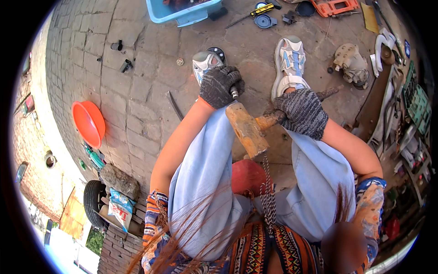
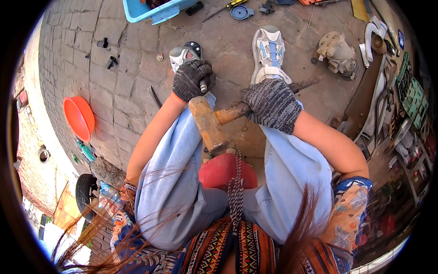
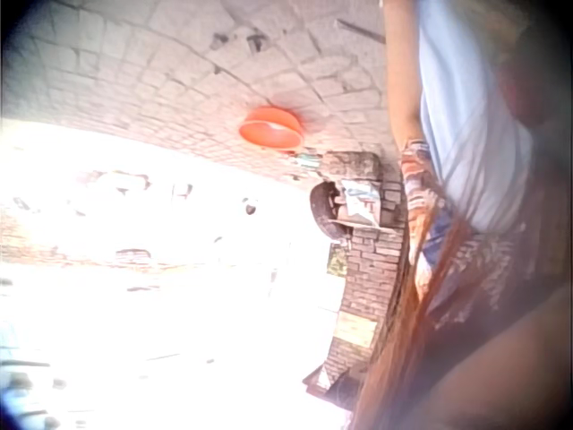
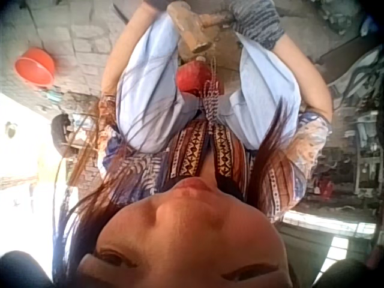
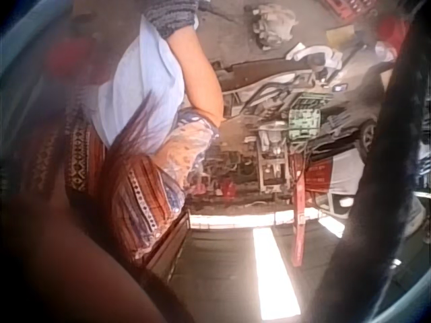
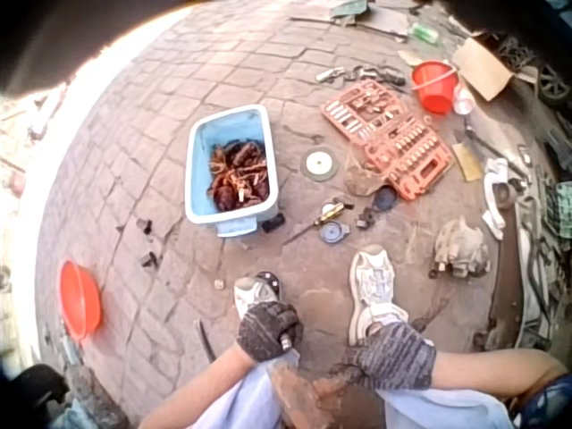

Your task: The person sits on a paved surface and repeatedly strikes a small metal object held in their left hand with a hammer in their right hand. The person adjusts the object's position occasionally while continuing to hammer it.

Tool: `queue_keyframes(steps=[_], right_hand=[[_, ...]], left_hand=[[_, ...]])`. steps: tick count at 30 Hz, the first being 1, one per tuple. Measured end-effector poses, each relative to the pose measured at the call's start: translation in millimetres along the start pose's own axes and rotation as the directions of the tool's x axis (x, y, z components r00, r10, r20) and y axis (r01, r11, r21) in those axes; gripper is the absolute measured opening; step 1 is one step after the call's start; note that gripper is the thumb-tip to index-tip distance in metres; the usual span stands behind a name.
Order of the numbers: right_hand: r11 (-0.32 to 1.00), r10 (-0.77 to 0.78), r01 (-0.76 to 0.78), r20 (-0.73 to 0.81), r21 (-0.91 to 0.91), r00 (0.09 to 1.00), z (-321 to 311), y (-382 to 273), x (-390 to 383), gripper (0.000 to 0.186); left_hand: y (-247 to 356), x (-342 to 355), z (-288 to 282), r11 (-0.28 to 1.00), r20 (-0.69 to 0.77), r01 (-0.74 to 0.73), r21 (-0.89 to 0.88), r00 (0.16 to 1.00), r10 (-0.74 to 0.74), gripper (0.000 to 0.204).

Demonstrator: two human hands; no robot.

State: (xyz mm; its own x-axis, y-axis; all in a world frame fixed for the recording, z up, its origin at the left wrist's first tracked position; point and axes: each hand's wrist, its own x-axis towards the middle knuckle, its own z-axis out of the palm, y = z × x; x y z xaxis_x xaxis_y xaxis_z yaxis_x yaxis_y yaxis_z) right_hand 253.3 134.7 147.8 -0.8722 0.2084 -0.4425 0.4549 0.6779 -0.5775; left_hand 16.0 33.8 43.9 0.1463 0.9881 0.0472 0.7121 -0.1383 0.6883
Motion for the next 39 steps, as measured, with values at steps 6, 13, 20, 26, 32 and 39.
queue_keyframes(steps=[6,13,20,26,32,39], right_hand=[[1.000,0.022,-0.022,0.010,-0.010,1.000,-1,0,0,0.028],[0.999,0.027,-0.029,-0.032,-0.039,0.999,-3,-1,-2,0.028],[0.993,-0.113,0.090,-0.334,-0.082,0.936,10,8,-7,0.021],[0.997,-0.050,0.032,-0.281,-0.068,0.958,10,12,-19,0.019],[0.990,0.070,-0.110,-0.378,-0.086,0.923,4,14,-1,0.015],[0.986,0.001,-0.051,-0.297,-0.160,0.955,12,10,6,0.017]], left_hand=[[-2,7,0,0.998,0.070,-0.031,0.046,0.997,0.028,0.020],[-2,17,5,0.993,0.114,-0.003,0.116,0.993,-0.011,0.014],[-5,22,8,0.999,0.050,0.026,0.047,0.998,-0.028,0.014],[-3,21,5,0.999,0.047,0.050,0.015,0.998,-0.051,0.015],[-9,21,1,0.998,-0.007,0.060,0.012,0.998,-0.060,0.019],[-10,14,3,0.999,-0.016,0.005,-0.034,1.000,-0.006,0.018]])
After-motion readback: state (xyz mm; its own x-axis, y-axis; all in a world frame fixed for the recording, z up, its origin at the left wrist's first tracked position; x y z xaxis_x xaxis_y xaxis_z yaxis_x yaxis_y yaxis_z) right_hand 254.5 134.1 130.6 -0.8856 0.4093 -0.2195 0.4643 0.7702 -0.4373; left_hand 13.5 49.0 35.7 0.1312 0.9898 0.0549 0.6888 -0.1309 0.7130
